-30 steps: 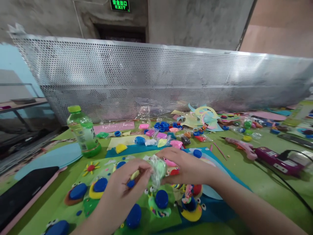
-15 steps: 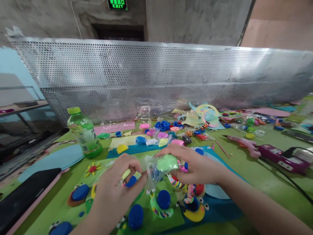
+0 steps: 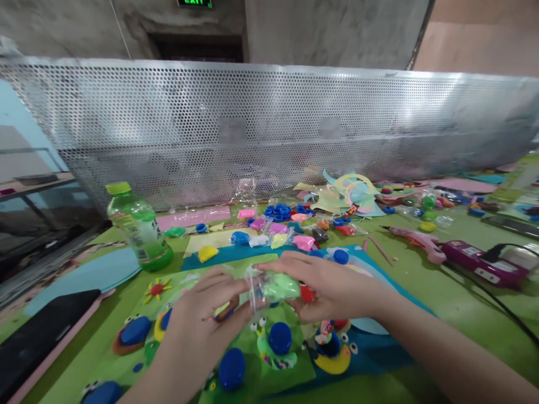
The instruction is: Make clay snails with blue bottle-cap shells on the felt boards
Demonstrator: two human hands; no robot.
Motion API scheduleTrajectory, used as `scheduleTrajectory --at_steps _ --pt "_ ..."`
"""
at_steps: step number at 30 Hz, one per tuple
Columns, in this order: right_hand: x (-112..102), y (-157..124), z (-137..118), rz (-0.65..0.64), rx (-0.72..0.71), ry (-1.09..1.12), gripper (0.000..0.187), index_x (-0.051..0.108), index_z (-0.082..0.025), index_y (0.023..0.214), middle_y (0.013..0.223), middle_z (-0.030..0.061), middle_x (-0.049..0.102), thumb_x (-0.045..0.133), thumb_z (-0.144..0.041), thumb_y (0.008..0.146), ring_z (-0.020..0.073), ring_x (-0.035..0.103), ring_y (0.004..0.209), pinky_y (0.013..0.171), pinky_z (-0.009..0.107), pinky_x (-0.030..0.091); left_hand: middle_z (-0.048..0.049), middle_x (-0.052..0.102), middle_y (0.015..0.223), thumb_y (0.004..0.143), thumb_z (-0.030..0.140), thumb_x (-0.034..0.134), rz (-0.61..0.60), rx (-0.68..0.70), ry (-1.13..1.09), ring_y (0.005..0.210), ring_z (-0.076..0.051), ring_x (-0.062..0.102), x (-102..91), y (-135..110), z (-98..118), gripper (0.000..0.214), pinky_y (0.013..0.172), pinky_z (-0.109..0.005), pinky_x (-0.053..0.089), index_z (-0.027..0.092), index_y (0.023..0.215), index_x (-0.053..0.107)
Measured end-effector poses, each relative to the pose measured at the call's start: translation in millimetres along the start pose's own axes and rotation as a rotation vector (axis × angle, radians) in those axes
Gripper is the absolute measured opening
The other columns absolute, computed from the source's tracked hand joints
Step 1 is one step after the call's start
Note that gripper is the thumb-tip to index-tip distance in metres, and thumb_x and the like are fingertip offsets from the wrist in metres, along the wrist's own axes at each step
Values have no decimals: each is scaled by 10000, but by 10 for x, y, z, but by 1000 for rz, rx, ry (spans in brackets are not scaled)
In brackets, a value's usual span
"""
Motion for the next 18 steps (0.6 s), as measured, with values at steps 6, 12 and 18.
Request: scheduleTrajectory --at_steps 6,12,18 --pt "48 15 -3 -15 38 -35 558 364 -177 1327 1269 88 479 538 -169 797 180 475 1132 924 287 415 47 593 720 808 300 584 -2 25 -88 708 -118 528 6 -34 43 28 616 -187 423 307 809 611" --pt "32 16 11 -2 101 -30 442 454 -207 1238 1182 69 535 557 -197 808 174 521 1054 865 276 441 72 452 593 770 263 617 124 85 -44 577 -84 474 -54 -44 119 64 538 -157 388 275 807 566" --pt "39 17 -16 5 88 -48 345 522 -188 1138 1044 57 570 576 -212 798 154 549 935 768 240 455 64 447 606 780 254 576 153 90 52 569 -85 468 -44 -40 185 141 524 -152 380 224 704 460"
Point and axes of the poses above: each hand's wrist, its own y-axis towards the middle knuckle, its own x-axis out of the palm, z = x × y, the point moved 9 cm from there along y, towards the middle knuckle
